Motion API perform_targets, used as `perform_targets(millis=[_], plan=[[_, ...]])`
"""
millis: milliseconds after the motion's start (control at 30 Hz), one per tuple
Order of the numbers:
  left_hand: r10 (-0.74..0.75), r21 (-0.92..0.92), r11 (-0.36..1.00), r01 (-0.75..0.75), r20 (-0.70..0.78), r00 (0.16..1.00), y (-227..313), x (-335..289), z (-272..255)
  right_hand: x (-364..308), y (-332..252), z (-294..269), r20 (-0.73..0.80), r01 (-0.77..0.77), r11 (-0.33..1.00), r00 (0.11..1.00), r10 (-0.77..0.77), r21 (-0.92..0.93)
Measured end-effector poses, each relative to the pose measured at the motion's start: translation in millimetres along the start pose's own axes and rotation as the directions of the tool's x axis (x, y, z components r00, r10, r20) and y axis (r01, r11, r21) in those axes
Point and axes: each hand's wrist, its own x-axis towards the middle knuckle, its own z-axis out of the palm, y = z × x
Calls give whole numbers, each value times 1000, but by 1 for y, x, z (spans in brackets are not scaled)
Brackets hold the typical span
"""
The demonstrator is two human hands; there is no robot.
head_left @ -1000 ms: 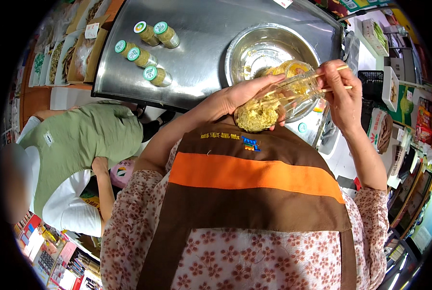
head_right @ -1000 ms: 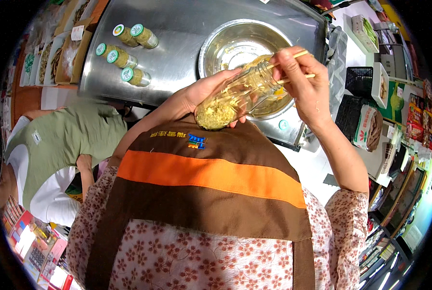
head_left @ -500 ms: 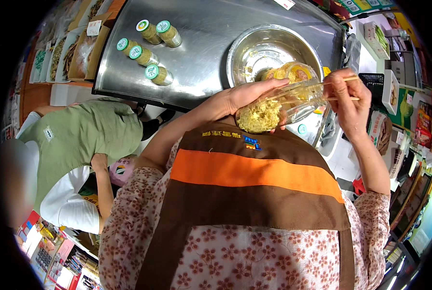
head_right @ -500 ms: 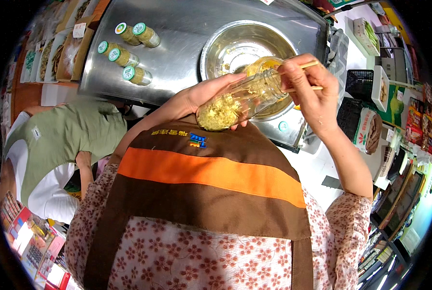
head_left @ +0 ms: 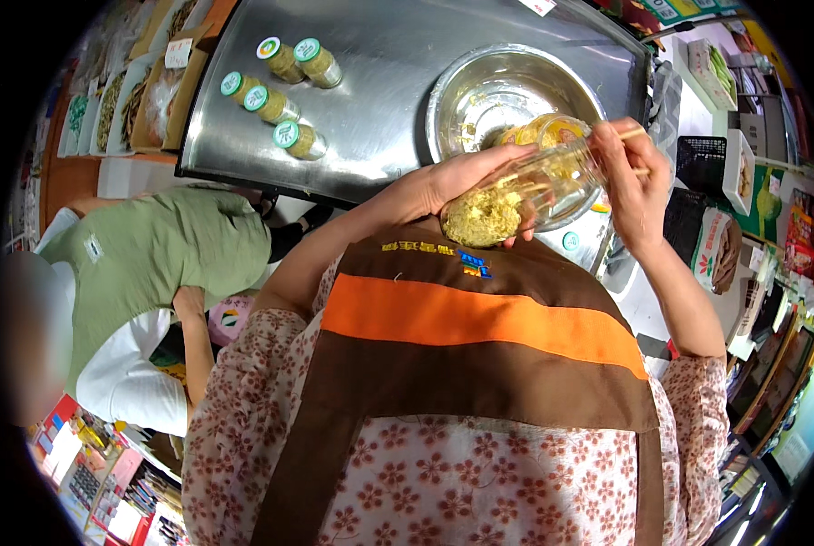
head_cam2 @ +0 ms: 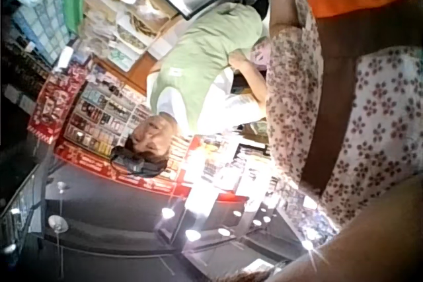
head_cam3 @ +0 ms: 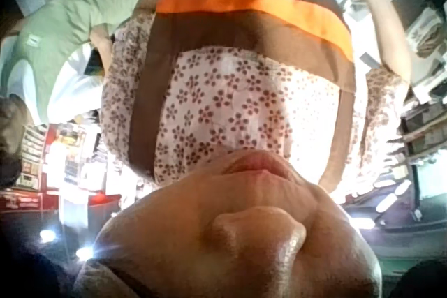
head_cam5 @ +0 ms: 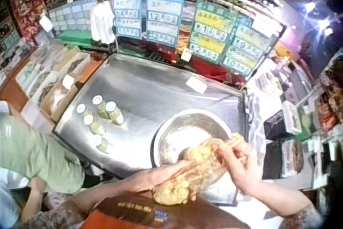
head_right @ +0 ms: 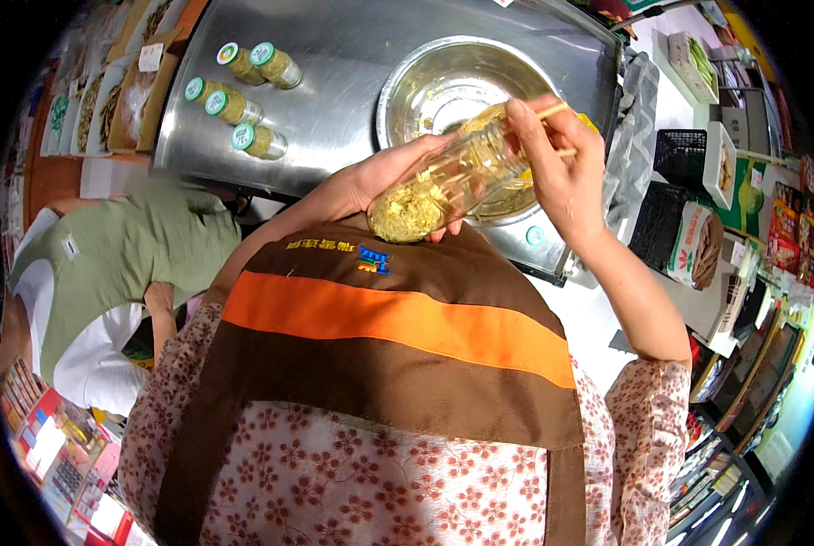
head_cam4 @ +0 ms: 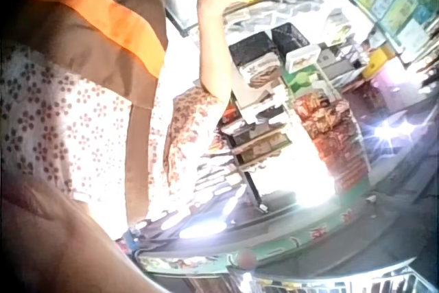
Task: The person scoops a yellow-green paste from a large metal bowl into small glass jars using chopsticks. The person repeatedly packs the paste into each jar, then places the filled jar on the counter and picks up an empty one to continue the process.
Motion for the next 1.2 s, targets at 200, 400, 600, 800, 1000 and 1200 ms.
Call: perform_targets(millis=[200,400,600,800,1000,1200], plan=[[95,-17,995,-97,-54,994,4,2,7,19,-13,-20,-226,-93,966,962,149,241],[-38,-68,997,37,-13,999,4,2,4,22,-15,-32,100,-359,931,931,352,67],[-35,-66,997,27,-130,991,-2,1,8,4,-2,-10,130,-194,973,975,178,124],[-18,-31,999,17,-58,998,9,-2,14,30,-13,-34,-20,-308,925,947,320,222],[-36,-15,999,34,-138,990,5,-4,13,-3,-7,2,-9,-88,985,996,90,148],[17,-20,1000,-19,-104,994,10,-8,15,9,1,-9,107,-230,961,971,215,156]])
